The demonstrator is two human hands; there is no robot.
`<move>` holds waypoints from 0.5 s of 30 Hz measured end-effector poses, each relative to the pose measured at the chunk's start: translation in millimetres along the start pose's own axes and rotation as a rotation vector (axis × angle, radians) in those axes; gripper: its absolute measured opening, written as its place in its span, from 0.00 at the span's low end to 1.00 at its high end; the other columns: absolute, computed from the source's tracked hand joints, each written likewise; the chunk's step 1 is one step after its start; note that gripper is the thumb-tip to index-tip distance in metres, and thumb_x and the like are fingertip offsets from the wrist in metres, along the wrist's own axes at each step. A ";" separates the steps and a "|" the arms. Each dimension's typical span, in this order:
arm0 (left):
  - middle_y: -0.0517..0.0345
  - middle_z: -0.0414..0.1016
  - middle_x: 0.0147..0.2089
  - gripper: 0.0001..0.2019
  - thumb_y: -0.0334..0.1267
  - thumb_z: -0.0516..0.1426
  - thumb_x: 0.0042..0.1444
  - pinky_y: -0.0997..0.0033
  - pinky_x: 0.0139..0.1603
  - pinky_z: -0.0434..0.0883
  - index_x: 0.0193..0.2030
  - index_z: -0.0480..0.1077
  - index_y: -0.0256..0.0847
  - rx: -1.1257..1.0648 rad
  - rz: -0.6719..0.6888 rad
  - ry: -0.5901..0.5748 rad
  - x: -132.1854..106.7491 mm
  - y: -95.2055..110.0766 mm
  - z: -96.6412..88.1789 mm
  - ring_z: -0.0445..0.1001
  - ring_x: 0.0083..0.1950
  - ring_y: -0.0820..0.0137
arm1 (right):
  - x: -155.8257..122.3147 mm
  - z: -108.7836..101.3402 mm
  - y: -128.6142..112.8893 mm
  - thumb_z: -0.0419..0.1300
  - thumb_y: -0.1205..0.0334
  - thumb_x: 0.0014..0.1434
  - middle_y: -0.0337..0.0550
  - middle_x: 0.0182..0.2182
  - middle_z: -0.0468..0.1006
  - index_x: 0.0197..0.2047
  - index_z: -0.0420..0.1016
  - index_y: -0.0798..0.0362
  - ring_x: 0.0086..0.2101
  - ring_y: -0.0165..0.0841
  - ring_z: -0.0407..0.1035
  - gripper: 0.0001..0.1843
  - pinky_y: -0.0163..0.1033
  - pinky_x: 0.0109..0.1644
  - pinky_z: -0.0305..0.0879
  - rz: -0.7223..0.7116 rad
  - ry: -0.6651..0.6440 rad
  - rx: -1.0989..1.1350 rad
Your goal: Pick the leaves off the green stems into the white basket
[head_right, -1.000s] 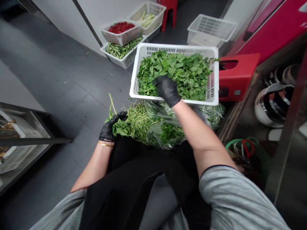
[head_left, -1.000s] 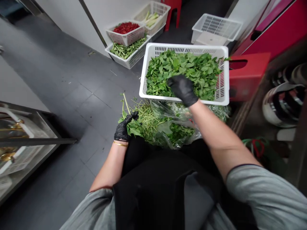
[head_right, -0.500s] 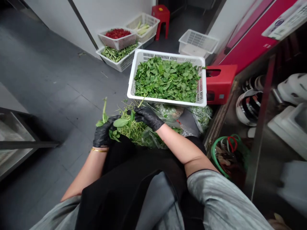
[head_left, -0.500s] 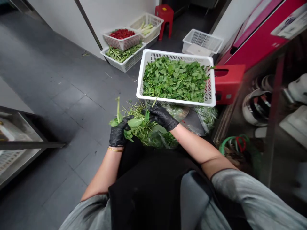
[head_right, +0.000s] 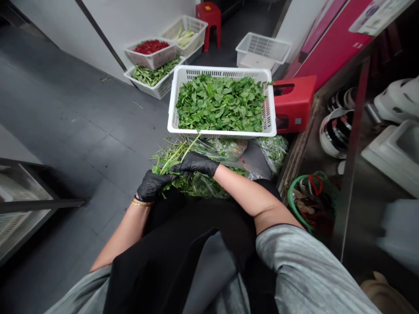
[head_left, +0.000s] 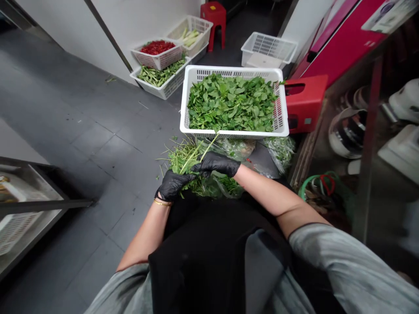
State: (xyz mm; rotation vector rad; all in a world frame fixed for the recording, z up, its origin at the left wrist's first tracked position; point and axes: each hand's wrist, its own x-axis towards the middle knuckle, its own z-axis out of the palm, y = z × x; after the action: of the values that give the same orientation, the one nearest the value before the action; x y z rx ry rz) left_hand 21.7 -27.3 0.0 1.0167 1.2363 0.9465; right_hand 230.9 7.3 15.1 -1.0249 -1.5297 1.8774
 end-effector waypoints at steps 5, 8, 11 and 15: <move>0.50 0.85 0.36 0.20 0.39 0.77 0.33 0.60 0.45 0.79 0.36 0.83 0.39 0.175 -0.015 -0.010 -0.7 1.1 -5.1 0.82 0.40 0.57 | -5.3 -30.6 6.3 0.73 0.56 0.44 0.36 0.18 0.75 0.30 0.77 0.57 0.18 0.28 0.66 0.15 0.33 0.21 0.64 0.143 0.018 0.258; 0.51 0.85 0.37 0.17 0.40 0.76 0.36 0.61 0.44 0.80 0.35 0.83 0.41 0.072 0.018 0.017 2.0 -4.6 -1.0 0.81 0.37 0.61 | -5.0 -40.0 18.5 0.70 0.57 0.48 0.34 0.17 0.72 0.30 0.73 0.53 0.17 0.27 0.64 0.12 0.34 0.22 0.64 0.057 0.272 0.524; 0.51 0.84 0.36 0.17 0.39 0.75 0.37 0.61 0.44 0.80 0.36 0.83 0.38 -0.014 0.032 0.072 6.6 -9.2 6.3 0.81 0.36 0.60 | -10.1 -29.5 27.7 0.70 0.56 0.49 0.34 0.18 0.72 0.28 0.70 0.52 0.19 0.28 0.65 0.13 0.34 0.24 0.64 0.018 0.421 0.490; 0.50 0.85 0.38 0.20 0.36 0.76 0.34 0.60 0.48 0.79 0.37 0.82 0.37 0.027 0.084 0.168 13.7 -13.1 11.3 0.82 0.40 0.59 | -22.6 0.1 25.0 0.72 0.53 0.50 0.37 0.24 0.76 0.32 0.75 0.53 0.24 0.30 0.70 0.15 0.35 0.30 0.67 -0.097 0.391 0.130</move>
State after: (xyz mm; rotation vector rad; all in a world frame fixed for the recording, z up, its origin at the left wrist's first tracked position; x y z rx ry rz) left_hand 34.6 -19.0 -15.8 1.0337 1.3569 1.1008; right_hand 245.9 -16.2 -3.7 -1.1543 -1.1925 1.5735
